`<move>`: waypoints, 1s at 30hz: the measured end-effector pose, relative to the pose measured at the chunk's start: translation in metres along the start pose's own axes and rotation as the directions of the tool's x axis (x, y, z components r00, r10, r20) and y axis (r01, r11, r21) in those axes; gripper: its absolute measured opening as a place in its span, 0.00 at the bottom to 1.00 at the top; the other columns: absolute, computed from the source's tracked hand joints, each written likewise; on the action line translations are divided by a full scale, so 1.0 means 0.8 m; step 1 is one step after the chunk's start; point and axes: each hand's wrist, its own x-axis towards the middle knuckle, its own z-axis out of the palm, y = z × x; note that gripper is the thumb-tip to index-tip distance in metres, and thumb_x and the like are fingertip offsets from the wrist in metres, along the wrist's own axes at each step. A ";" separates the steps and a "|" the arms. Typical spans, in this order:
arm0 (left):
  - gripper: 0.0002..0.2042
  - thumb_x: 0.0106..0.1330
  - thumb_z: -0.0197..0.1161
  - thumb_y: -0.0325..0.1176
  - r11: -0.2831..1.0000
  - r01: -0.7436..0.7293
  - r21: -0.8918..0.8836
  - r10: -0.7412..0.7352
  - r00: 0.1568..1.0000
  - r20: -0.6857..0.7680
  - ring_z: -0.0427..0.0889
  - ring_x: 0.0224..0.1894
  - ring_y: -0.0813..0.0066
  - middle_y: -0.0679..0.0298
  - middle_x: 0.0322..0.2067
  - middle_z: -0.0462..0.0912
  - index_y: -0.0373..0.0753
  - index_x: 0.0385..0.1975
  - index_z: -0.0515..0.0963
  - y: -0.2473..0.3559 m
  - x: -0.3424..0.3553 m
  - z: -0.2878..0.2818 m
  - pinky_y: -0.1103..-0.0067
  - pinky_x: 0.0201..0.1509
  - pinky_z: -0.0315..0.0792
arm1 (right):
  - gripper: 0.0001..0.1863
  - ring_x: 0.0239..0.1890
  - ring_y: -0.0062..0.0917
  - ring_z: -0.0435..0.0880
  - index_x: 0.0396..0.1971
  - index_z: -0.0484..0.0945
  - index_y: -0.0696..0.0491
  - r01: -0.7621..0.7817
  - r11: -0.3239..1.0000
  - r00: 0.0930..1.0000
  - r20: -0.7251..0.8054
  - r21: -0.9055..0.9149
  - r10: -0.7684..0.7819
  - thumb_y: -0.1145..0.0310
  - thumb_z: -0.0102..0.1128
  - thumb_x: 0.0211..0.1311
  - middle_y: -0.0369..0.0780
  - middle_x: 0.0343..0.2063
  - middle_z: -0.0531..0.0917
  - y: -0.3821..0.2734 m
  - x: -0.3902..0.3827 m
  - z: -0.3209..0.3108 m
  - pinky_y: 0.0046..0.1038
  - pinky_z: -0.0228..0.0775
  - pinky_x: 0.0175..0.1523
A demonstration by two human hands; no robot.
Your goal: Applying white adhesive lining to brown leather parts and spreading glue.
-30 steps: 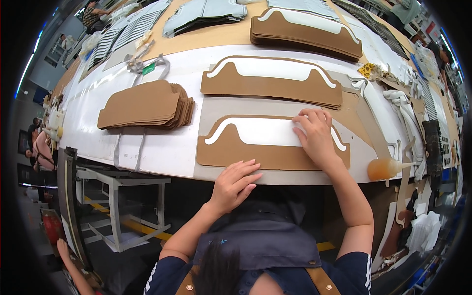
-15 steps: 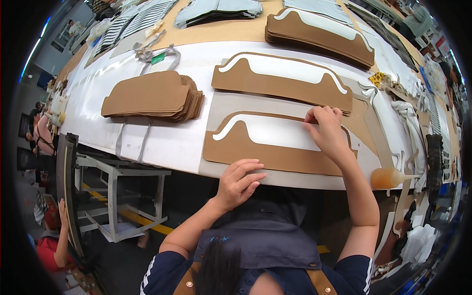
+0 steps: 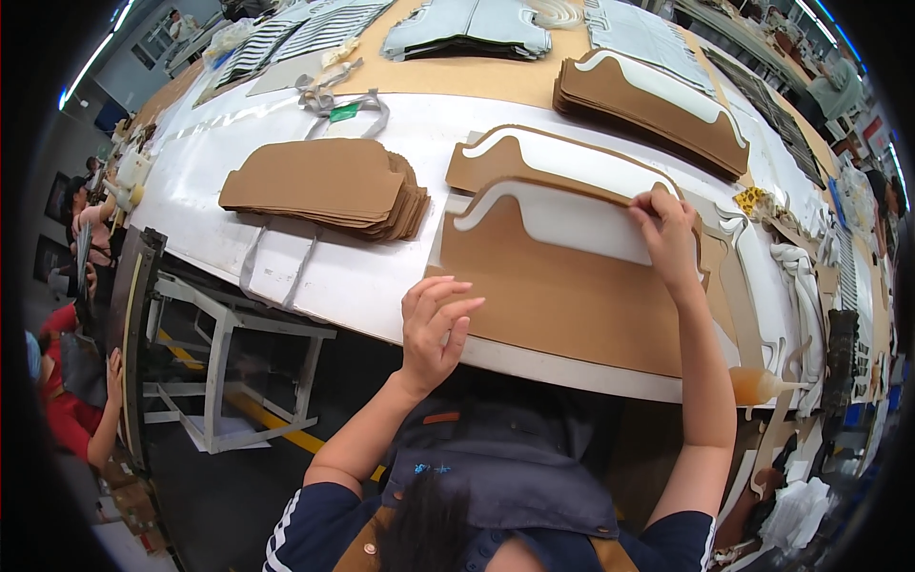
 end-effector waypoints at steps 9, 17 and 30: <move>0.13 0.67 0.66 0.33 0.981 0.046 0.188 -0.056 0.997 0.049 0.74 0.65 0.54 0.60 0.57 0.80 0.43 0.50 0.85 0.014 0.004 0.014 0.61 0.69 0.64 | 0.06 0.37 0.25 0.86 0.37 0.86 0.51 -0.183 0.977 0.983 0.019 0.114 0.182 0.65 0.70 0.66 0.36 0.30 0.89 0.116 0.102 0.073 0.34 0.59 0.62; 0.15 0.66 0.68 0.34 0.965 0.041 0.260 -0.056 0.997 0.051 0.74 0.65 0.59 0.63 0.58 0.80 0.46 0.52 0.84 0.011 0.001 0.015 0.63 0.68 0.65 | 0.08 0.42 0.33 0.87 0.41 0.85 0.52 -0.216 0.972 0.975 0.064 0.095 0.211 0.69 0.70 0.63 0.39 0.36 0.89 0.102 0.124 0.082 0.34 0.73 0.54; 0.19 0.59 0.68 0.21 0.970 -0.002 0.242 0.007 1.000 -0.019 0.79 0.53 0.61 0.65 0.50 0.82 0.46 0.51 0.85 0.013 0.002 0.016 0.64 0.59 0.69 | 0.16 0.60 0.31 0.79 0.56 0.80 0.57 -0.232 0.853 0.972 0.140 0.467 0.187 0.70 0.64 0.72 0.43 0.56 0.81 -0.051 -0.108 -0.077 0.33 0.68 0.67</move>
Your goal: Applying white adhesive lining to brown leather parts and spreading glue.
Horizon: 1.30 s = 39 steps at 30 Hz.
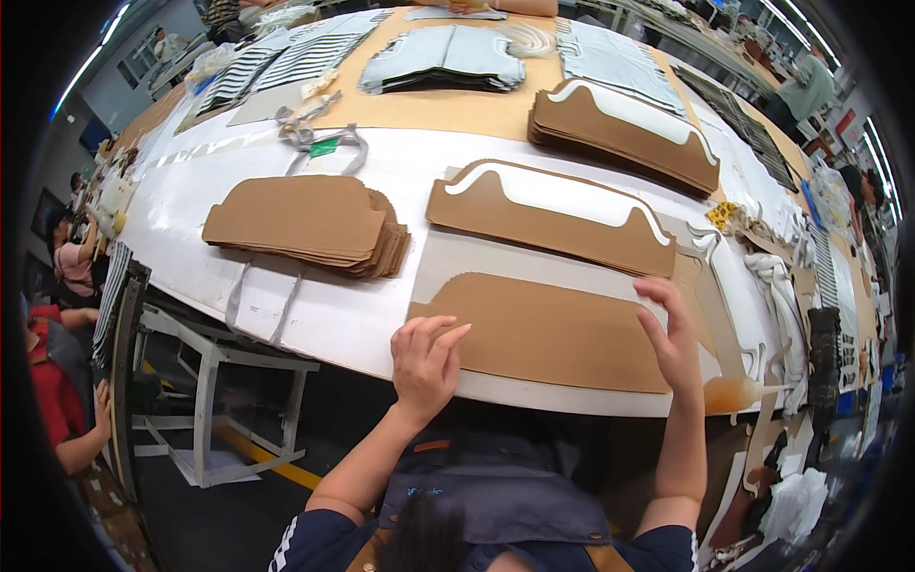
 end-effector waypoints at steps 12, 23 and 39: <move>0.18 0.60 0.61 0.11 0.906 0.061 -0.418 -0.086 0.996 -0.039 0.83 0.41 0.59 0.58 0.39 0.82 0.39 0.46 0.85 -0.006 -0.012 0.012 0.68 0.43 0.76 | 0.49 0.64 0.39 0.77 0.80 0.43 0.62 0.372 -0.597 0.910 -0.155 0.711 0.384 0.45 0.56 0.77 0.50 0.68 0.71 0.065 -0.220 -0.073 0.43 0.75 0.69; 0.15 0.64 0.58 0.11 0.973 -0.105 -0.203 0.097 0.994 -0.051 0.82 0.42 0.60 0.55 0.42 0.81 0.36 0.43 0.85 -0.002 -0.010 0.008 0.70 0.46 0.77 | 0.32 0.73 0.46 0.70 0.76 0.59 0.56 0.594 -0.139 0.633 -0.354 0.792 0.688 0.62 0.57 0.79 0.51 0.69 0.71 0.035 -0.194 -0.077 0.49 0.69 0.76; 0.14 0.64 0.59 0.11 0.980 -0.107 -0.167 0.101 0.994 -0.042 0.81 0.40 0.63 0.56 0.43 0.81 0.36 0.41 0.86 -0.008 -0.015 0.014 0.73 0.46 0.76 | 0.31 0.57 0.21 0.76 0.61 0.68 0.58 -0.049 0.998 0.508 -0.860 0.029 0.050 0.58 0.74 0.69 0.37 0.53 0.75 0.035 -0.220 -0.052 0.27 0.67 0.66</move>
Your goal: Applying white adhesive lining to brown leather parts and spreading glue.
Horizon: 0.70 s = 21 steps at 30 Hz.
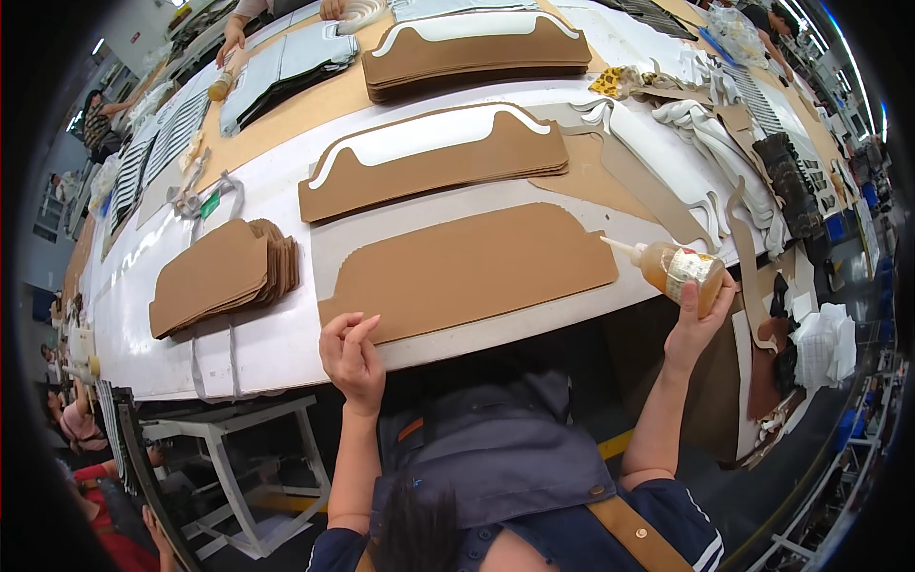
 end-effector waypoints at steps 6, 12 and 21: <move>0.14 0.65 0.59 0.11 1.000 -0.017 0.015 0.017 1.000 -0.004 0.80 0.38 0.65 0.56 0.43 0.80 0.36 0.40 0.86 -0.004 -0.002 0.001 0.73 0.45 0.75 | 0.26 0.58 0.23 0.78 0.61 0.69 0.57 0.021 0.999 1.000 -0.012 -0.033 -0.022 0.60 0.69 0.73 0.39 0.54 0.78 0.013 -0.005 0.002 0.29 0.68 0.67; 0.14 0.65 0.59 0.11 1.000 -0.015 0.012 0.015 1.000 -0.003 0.80 0.36 0.67 0.57 0.44 0.80 0.36 0.40 0.86 -0.004 -0.002 0.000 0.74 0.44 0.75 | 0.24 0.58 0.23 0.78 0.61 0.69 0.57 0.029 0.999 1.000 -0.003 -0.030 -0.029 0.62 0.67 0.75 0.39 0.55 0.78 0.017 -0.008 0.007 0.29 0.69 0.67; 0.14 0.64 0.60 0.10 1.000 -0.005 0.002 0.005 1.000 -0.005 0.79 0.36 0.68 0.57 0.44 0.80 0.37 0.40 0.86 -0.004 -0.004 0.001 0.76 0.43 0.74 | 0.27 0.58 0.23 0.77 0.59 0.66 0.58 -0.008 1.000 1.000 -0.015 -0.022 0.007 0.58 0.69 0.73 0.40 0.54 0.77 0.010 -0.009 0.012 0.29 0.69 0.67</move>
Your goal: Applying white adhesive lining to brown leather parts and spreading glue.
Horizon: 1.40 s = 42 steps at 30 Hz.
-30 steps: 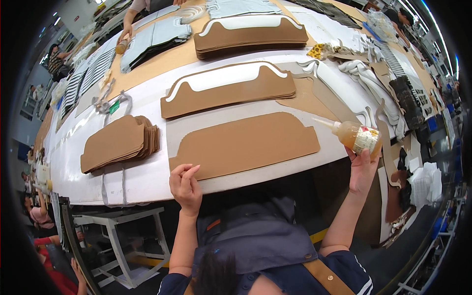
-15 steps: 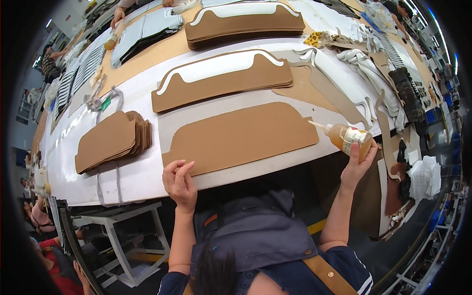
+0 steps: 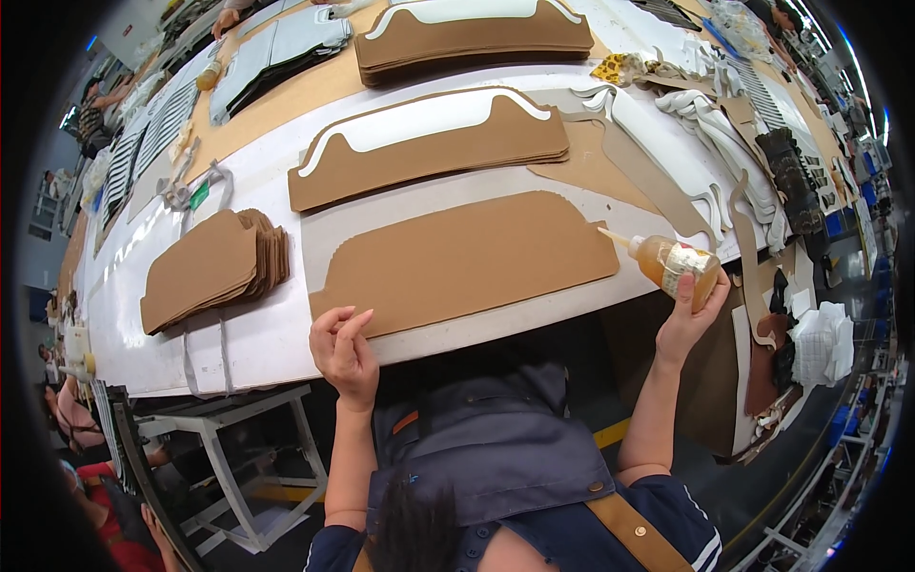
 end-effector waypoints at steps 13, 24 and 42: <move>0.15 0.62 0.60 0.09 1.000 -0.002 0.004 0.002 1.000 0.004 0.79 0.37 0.67 0.57 0.44 0.81 0.37 0.40 0.87 -0.002 -0.001 0.001 0.76 0.42 0.73 | 0.27 0.59 0.24 0.77 0.62 0.68 0.57 0.059 0.994 0.998 -0.001 -0.089 -0.059 0.59 0.68 0.74 0.39 0.55 0.76 0.006 -0.004 -0.003 0.30 0.67 0.68; 0.15 0.57 0.63 0.13 0.999 0.042 0.000 -0.042 0.999 -0.007 0.81 0.41 0.65 0.60 0.43 0.83 0.41 0.38 0.88 -0.004 -0.004 0.003 0.73 0.43 0.74 | 0.27 0.58 0.23 0.76 0.62 0.67 0.58 0.095 0.988 0.995 0.017 -0.119 -0.093 0.58 0.67 0.75 0.39 0.55 0.76 0.002 -0.009 0.000 0.29 0.66 0.67; 0.16 0.55 0.63 0.14 0.999 0.032 0.034 -0.032 0.999 -0.002 0.81 0.46 0.62 0.63 0.43 0.83 0.43 0.37 0.89 0.001 0.000 0.000 0.70 0.53 0.72 | 0.31 0.59 0.25 0.76 0.63 0.64 0.57 0.143 0.987 0.987 0.077 -0.068 -0.138 0.56 0.69 0.73 0.40 0.55 0.74 0.000 -0.023 0.039 0.29 0.68 0.67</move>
